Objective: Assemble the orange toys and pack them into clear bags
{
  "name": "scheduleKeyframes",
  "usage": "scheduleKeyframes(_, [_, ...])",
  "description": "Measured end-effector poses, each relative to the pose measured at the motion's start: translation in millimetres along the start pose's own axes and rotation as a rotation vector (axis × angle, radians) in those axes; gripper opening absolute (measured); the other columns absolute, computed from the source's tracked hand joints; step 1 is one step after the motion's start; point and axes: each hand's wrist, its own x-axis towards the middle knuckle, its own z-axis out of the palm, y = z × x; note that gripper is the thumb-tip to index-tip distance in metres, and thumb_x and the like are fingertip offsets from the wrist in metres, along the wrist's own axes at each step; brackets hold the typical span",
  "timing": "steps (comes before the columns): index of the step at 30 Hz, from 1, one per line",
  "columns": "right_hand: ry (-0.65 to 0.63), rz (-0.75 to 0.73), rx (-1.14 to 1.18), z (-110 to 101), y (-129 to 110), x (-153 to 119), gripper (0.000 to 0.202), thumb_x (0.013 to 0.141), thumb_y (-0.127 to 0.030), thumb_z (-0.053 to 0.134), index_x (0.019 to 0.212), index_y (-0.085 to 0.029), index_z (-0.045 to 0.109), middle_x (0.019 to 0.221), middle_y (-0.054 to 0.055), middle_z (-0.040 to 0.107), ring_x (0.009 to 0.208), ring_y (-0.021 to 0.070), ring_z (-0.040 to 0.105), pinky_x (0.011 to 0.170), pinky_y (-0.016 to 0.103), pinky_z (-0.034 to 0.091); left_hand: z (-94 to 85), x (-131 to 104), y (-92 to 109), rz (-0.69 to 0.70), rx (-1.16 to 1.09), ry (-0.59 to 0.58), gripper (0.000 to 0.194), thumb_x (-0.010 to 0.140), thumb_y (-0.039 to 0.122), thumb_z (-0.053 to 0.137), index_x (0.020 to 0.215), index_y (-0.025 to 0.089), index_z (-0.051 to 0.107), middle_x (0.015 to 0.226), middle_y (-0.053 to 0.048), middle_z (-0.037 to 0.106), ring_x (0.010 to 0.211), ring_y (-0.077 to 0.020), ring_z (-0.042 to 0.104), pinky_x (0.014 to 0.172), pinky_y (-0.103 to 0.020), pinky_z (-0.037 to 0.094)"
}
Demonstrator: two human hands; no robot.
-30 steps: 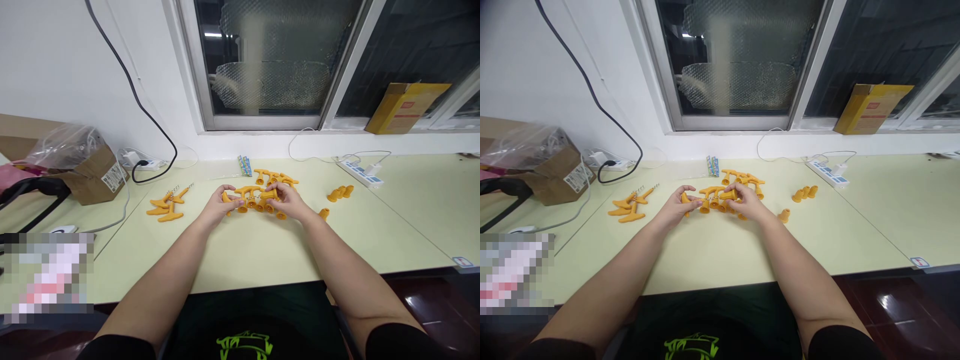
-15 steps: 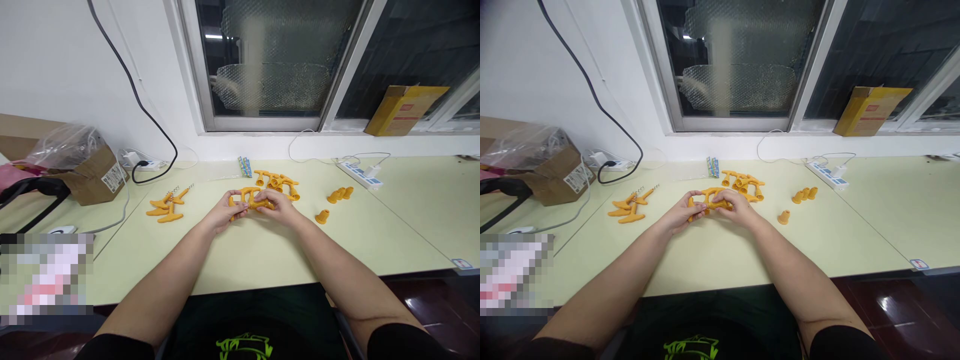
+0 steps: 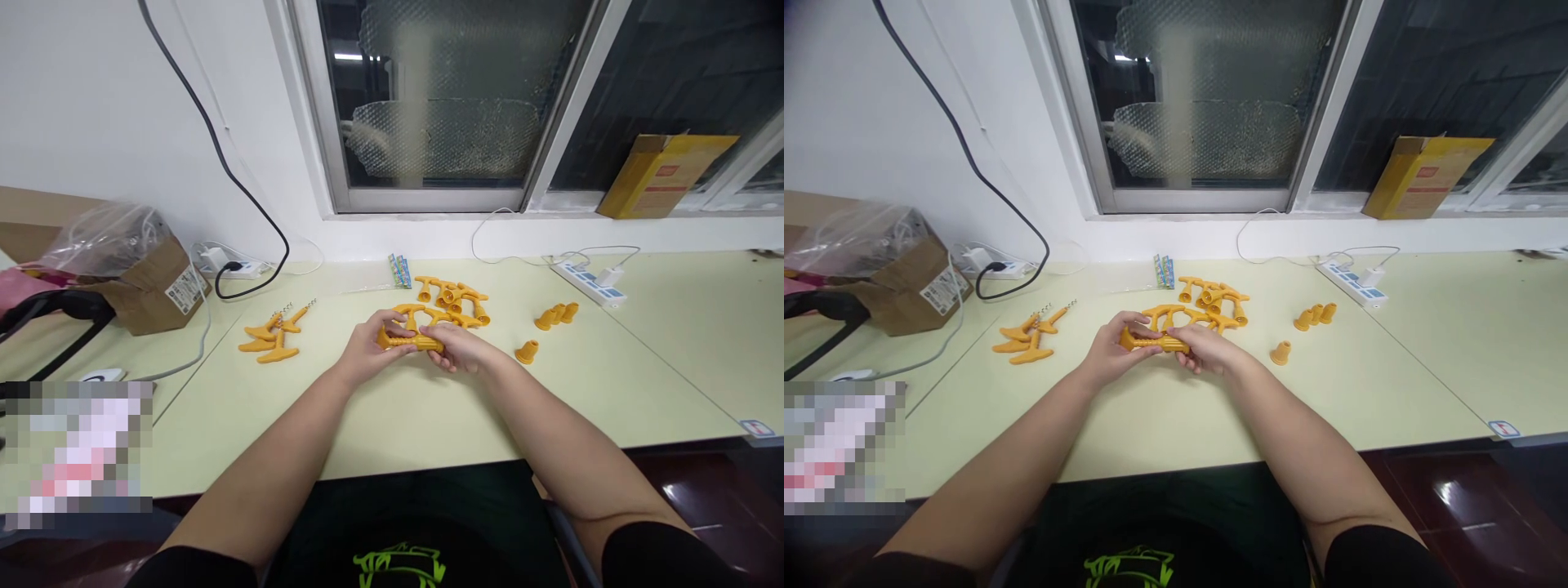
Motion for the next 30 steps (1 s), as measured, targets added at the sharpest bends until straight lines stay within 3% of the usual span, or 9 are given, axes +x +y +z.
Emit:
scheduleKeyframes(3, [-0.137,0.200,0.066,-4,-2,-1,0.039,0.096,-0.052,0.047,0.079,-0.017,0.056,0.043,-0.009,0.038,0.033,0.0052,0.023,0.031,0.016,0.017,1.2,-2,-1,0.192,0.122,-0.009,0.040,0.080,0.031,0.081,0.112,0.022,0.060,0.097,-0.007,0.077,0.089,-0.0194,0.076,0.084,-0.032,0.060])
scheduleKeyframes(5, [-0.205,0.245,0.056,-7,0,-2,0.044,0.096,-0.055,0.043,0.077,-0.017,0.055,0.041,-0.010,0.031,0.034,0.0059,0.018,0.031,0.017,0.015,2.7,-3,1,0.262,0.176,-0.019,0.035,0.079,0.030,0.081,0.108,0.022,0.063,0.096,-0.006,0.077,0.085,-0.0181,0.075,0.079,-0.030,0.060])
scheduleKeyframes(7, [-0.152,0.093,-0.011,-8,2,-2,0.044,0.095,-0.057,0.046,0.077,-0.018,0.055,0.045,-0.008,0.039,0.036,0.0070,0.027,0.034,0.018,0.024,4.1,-3,5,0.200,0.166,0.014,0.033,0.078,0.032,0.082,0.104,0.022,0.064,0.092,-0.005,0.077,0.084,-0.0186,0.075,0.078,-0.030,0.059])
scheduleKeyframes(11, [0.111,-0.475,-0.210,-7,8,0,0.034,0.080,-0.046,0.075,0.097,-0.021,0.059,0.089,0.000,0.065,0.063,0.0104,0.055,0.059,0.024,0.048,3.0,2,10,-0.213,-0.031,0.132,0.048,0.073,0.041,0.085,0.110,0.024,0.059,0.084,-0.003,0.074,0.064,-0.0156,0.069,0.063,-0.028,0.056])
scheduleKeyframes(14, [0.187,-0.595,-0.290,-8,11,5,0.039,0.075,-0.041,0.081,0.103,-0.022,0.062,0.092,0.000,0.064,0.070,0.0125,0.056,0.065,0.027,0.049,-0.8,8,8,-0.389,-0.177,0.181,0.055,0.069,0.044,0.087,0.107,0.024,0.053,0.075,0.001,0.070,0.046,-0.0093,0.055,0.045,-0.022,0.045])
scheduleKeyframes(18, [0.091,-0.422,-0.092,-7,11,8,0.032,0.079,-0.045,0.078,0.091,-0.021,0.061,0.076,0.000,0.064,0.064,0.0138,0.059,0.062,0.028,0.050,-2.6,11,4,-0.405,-0.193,0.197,0.049,0.068,0.044,0.087,0.091,0.022,0.049,0.066,0.005,0.063,0.040,-0.0063,0.048,0.040,-0.020,0.039])
scheduleKeyframes(21, [0.014,-0.251,0.101,-4,9,7,0.031,0.079,-0.044,0.077,0.084,-0.020,0.058,0.070,0.001,0.066,0.055,0.0116,0.057,0.054,0.025,0.048,-0.4,7,6,-0.341,-0.157,0.201,0.046,0.072,0.042,0.085,0.092,0.023,0.049,0.068,0.005,0.063,0.044,-0.0078,0.051,0.042,-0.021,0.042])
scheduleKeyframes(26, [-0.037,0.007,0.320,3,8,9,0.026,0.089,-0.044,0.060,0.083,-0.019,0.057,0.051,-0.004,0.056,0.036,0.0073,0.040,0.036,0.018,0.034,2.0,-1,9,-0.121,0.017,0.233,0.041,0.072,0.035,0.085,0.090,0.023,0.051,0.079,-0.001,0.069,0.077,-0.0178,0.070,0.073,-0.030,0.055])
scheduleKeyframes(30, [-0.079,-0.007,0.379,3,9,12,0.029,0.099,-0.042,0.047,0.090,-0.017,0.059,0.055,0.000,0.063,0.038,0.0096,0.049,0.040,0.020,0.042,-1.4,4,6,-0.190,-0.116,0.178,0.061,0.068,0.033,0.088,0.107,0.026,0.042,0.087,0.000,0.072,0.075,-0.0159,0.069,0.075,-0.030,0.055])
